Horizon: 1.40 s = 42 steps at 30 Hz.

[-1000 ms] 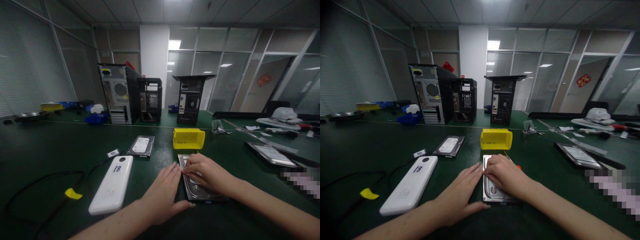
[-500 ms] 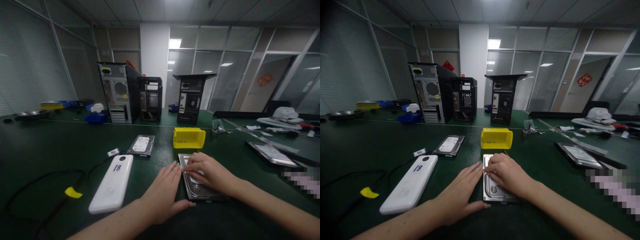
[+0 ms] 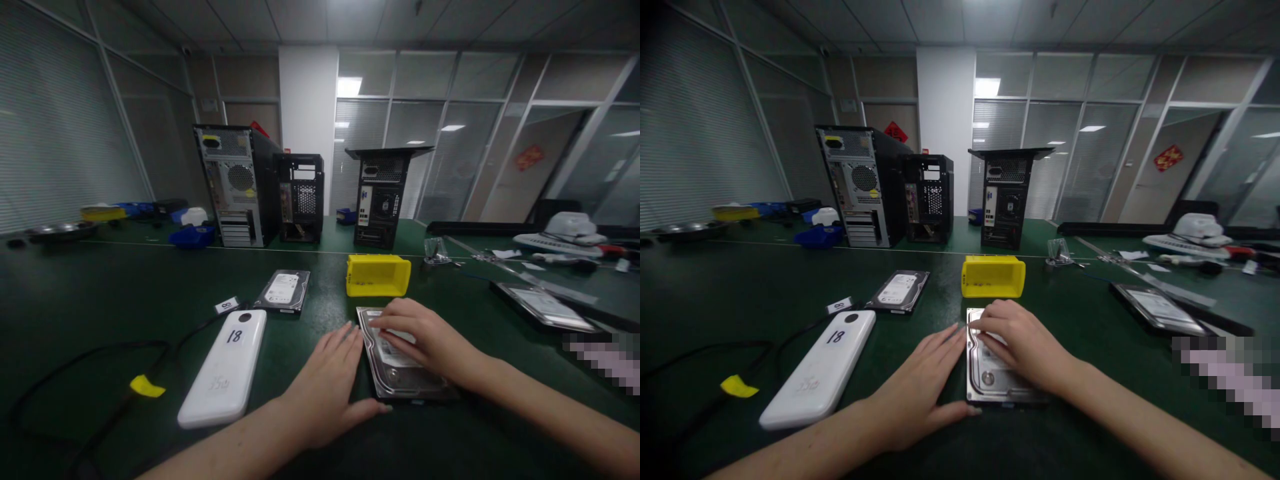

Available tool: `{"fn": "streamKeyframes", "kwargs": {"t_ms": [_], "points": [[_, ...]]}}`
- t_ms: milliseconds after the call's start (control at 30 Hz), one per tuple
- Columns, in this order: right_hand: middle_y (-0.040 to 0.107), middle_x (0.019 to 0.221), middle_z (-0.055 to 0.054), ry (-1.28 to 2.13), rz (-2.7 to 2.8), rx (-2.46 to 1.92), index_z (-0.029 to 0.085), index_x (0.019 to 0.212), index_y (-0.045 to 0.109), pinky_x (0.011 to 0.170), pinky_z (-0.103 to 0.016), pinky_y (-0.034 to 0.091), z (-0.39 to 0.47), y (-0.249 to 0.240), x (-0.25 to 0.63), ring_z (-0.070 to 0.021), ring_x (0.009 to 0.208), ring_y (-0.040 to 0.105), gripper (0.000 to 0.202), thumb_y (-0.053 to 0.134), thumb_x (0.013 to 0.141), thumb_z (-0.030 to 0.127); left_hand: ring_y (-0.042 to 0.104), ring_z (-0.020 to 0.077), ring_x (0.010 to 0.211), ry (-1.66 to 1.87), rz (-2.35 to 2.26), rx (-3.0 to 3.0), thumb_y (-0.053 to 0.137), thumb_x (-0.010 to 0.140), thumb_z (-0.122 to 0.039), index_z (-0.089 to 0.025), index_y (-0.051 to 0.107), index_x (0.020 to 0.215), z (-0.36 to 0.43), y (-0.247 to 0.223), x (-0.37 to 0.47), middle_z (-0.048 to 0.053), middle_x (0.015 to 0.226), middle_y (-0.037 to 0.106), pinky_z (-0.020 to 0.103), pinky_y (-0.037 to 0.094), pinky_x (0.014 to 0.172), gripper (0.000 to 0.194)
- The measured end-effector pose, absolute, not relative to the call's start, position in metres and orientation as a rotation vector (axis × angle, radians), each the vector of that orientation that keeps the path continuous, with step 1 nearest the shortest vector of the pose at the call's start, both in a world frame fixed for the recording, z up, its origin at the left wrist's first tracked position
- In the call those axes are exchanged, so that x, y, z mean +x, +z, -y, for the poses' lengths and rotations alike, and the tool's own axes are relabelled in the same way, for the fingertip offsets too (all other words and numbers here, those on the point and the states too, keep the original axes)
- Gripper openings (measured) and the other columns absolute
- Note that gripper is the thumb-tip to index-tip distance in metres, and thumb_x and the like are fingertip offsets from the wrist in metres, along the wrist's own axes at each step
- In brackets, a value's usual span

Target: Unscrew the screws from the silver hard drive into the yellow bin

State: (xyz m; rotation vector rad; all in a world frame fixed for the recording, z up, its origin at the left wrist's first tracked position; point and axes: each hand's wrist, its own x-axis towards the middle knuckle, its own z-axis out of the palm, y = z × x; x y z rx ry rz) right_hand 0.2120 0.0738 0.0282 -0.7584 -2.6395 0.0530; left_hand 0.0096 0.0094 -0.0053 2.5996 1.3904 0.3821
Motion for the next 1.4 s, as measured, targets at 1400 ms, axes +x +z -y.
{"fn": "streamKeyframes", "kwargs": {"t_ms": [1400], "points": [[0.053, 0.135, -0.008, -0.338, 2.87, -1.072, 0.039, 0.139, 0.042, 0.089, -0.05, 0.049, -0.091, -0.004, 0.339, -0.0283, 0.111, 0.059, 0.061, 0.045, 0.085, 0.011, 0.052, 0.0216, 0.093, 0.865, -1.549, 2.476, 0.06, 0.089, -0.023, -0.028, 0.068, 0.11, -0.021, -0.009, 0.01, 0.003, 0.095, 0.061, 0.04, 0.041, 0.085, 0.024]]}}
